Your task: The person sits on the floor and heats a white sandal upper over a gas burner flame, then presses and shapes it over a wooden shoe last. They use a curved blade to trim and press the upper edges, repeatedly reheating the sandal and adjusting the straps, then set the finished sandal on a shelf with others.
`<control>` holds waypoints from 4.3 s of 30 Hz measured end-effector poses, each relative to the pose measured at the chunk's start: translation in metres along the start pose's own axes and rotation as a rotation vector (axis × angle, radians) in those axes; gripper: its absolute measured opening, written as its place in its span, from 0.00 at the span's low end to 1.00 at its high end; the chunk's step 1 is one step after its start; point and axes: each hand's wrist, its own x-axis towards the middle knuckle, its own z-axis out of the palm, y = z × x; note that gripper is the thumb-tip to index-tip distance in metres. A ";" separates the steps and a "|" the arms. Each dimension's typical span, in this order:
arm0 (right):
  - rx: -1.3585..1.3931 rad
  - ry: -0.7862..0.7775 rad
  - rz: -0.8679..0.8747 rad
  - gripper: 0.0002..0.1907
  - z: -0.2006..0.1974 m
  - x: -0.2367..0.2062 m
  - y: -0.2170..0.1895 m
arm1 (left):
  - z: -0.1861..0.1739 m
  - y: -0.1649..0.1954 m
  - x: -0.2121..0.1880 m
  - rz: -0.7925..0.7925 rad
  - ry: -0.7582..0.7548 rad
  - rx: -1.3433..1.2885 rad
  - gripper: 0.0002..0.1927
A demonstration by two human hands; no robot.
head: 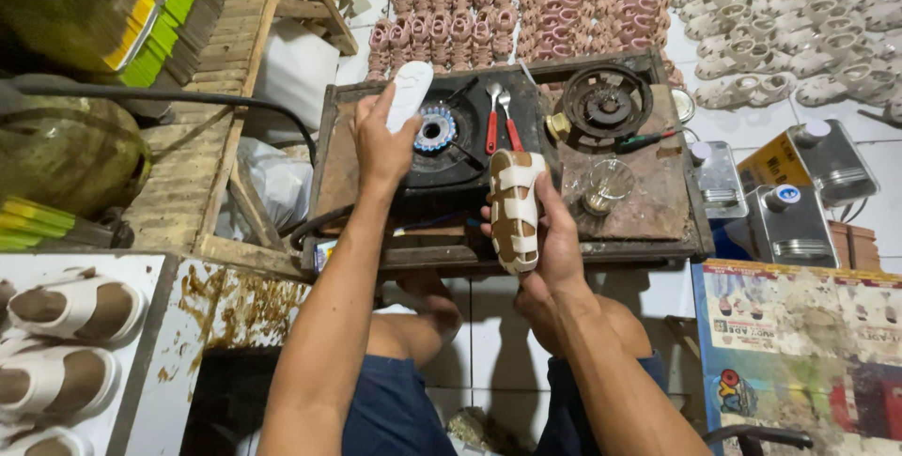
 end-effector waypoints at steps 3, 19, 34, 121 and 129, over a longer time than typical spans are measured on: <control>0.002 0.005 0.011 0.28 0.003 0.002 0.000 | 0.001 0.000 -0.002 -0.038 0.008 -0.137 0.38; -0.019 -0.006 0.053 0.25 0.013 0.010 0.015 | -0.001 -0.005 -0.032 -0.779 0.052 -1.215 0.31; -0.162 0.025 0.031 0.30 0.023 0.016 0.007 | 0.004 -0.028 -0.037 -0.228 0.025 -0.304 0.35; -0.958 -0.191 -0.589 0.42 0.099 -0.172 0.043 | -0.187 0.103 -0.169 -0.687 -0.224 -1.686 0.28; -1.016 -0.163 -0.587 0.43 0.100 -0.184 0.047 | -0.192 0.109 -0.180 -0.647 -0.234 -1.579 0.27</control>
